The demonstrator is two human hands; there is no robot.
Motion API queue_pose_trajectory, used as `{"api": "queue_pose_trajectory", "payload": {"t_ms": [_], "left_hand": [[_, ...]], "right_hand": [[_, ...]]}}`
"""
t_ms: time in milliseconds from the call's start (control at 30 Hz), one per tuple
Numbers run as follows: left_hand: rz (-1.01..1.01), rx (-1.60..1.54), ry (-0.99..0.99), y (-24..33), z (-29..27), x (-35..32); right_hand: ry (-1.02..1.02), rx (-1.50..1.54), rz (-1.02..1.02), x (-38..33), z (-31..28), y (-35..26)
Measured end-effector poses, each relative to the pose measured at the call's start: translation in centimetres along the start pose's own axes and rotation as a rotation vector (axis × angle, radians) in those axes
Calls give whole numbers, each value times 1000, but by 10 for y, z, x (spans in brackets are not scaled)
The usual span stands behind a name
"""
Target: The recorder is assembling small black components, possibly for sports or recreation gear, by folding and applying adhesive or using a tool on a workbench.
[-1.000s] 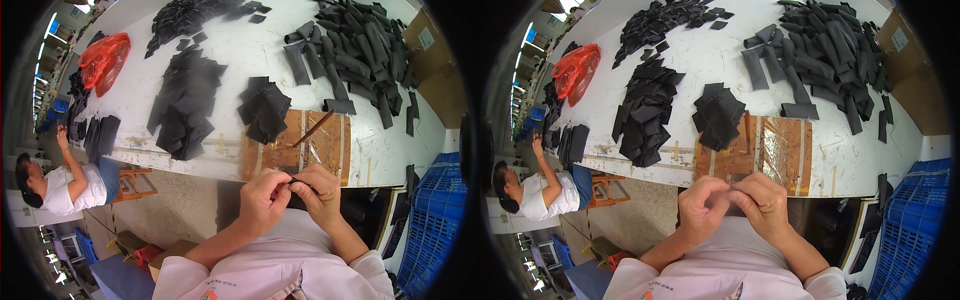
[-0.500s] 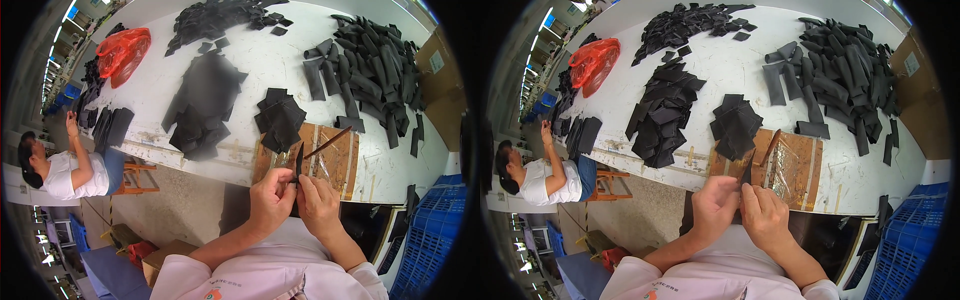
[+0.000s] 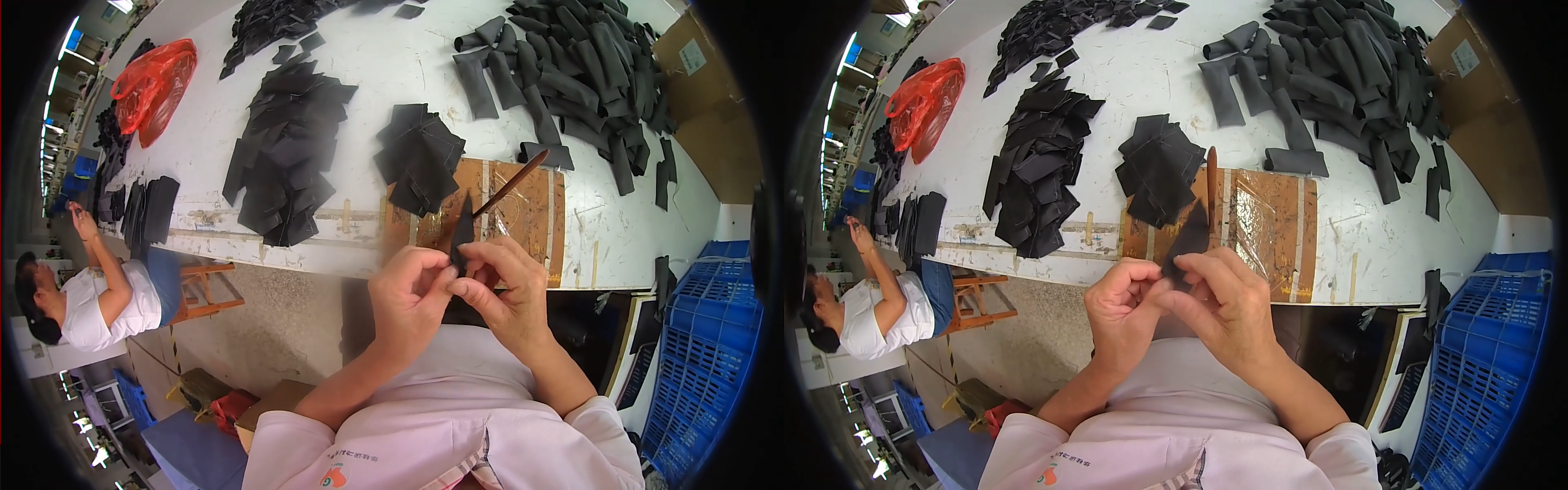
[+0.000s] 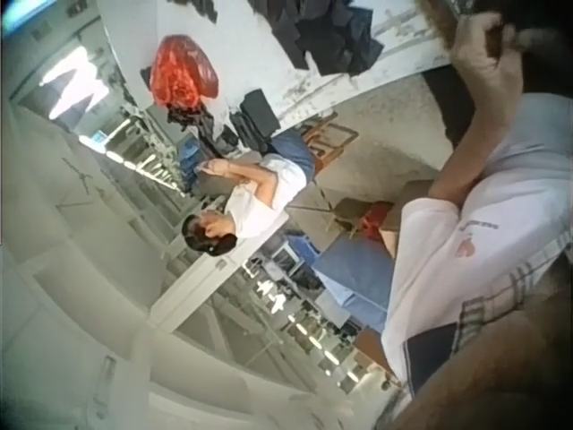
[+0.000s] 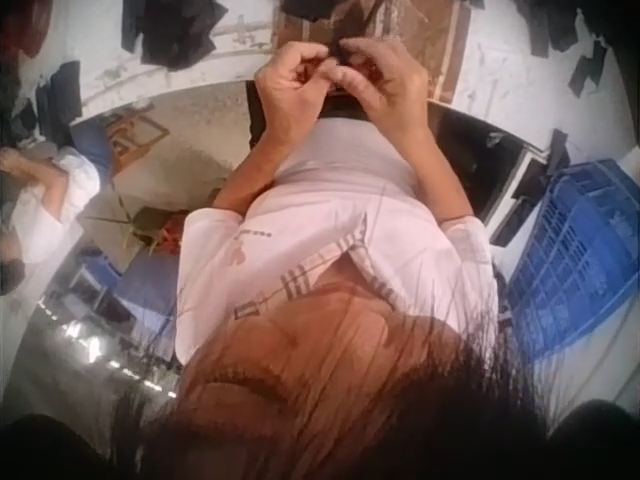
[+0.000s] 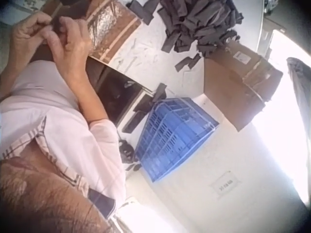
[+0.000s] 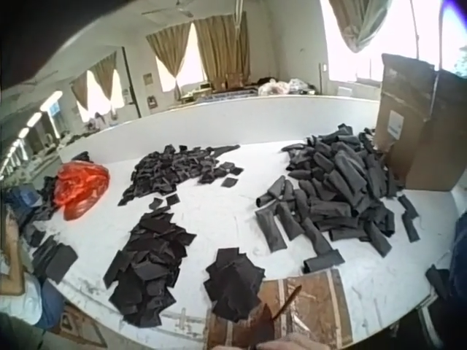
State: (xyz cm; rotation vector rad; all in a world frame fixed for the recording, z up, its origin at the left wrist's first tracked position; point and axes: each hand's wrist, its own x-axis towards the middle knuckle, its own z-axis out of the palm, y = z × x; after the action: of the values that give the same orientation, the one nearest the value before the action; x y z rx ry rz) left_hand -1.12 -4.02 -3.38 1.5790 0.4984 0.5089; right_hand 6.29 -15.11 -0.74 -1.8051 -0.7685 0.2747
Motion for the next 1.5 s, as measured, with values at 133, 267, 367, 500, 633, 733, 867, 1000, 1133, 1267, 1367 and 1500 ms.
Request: {"api": "queue_pose_trajectory", "payload": {"t_ms": [133,267,367,500,633,733,867,1000,1133,1267,1367,1500], "left_hand": [[237,244,25,-2,4,-6],[396,487,166,1,4,-2],[-391,-233,98,8,-3,8],[-534,-922,-221,1,-24,14],[-533,-571,-202,2,-22,13],[-212,-203,48,-16,-7,9],[306,411,206,-20,-4,11],[440,404,185,-14,-6,13],[624,555,143,-8,-7,11],[700,595,45,-9,-9,14],[614,526,-41,-4,-9,12],[-117,-241,-147,13,-19,14]], "right_hand": [[41,-109,-197,2,6,13],[96,-403,-250,0,21,15],[162,-437,-254,2,29,29],[59,279,158,2,24,31],[-105,1054,709,-1,20,30],[-83,1272,793,-1,25,31],[-61,1059,661,2,25,24],[-26,842,488,3,29,16],[36,17,60,6,26,16],[40,-279,-71,8,22,11],[64,-249,-149,8,17,9],[162,22,-159,2,2,17]]}}
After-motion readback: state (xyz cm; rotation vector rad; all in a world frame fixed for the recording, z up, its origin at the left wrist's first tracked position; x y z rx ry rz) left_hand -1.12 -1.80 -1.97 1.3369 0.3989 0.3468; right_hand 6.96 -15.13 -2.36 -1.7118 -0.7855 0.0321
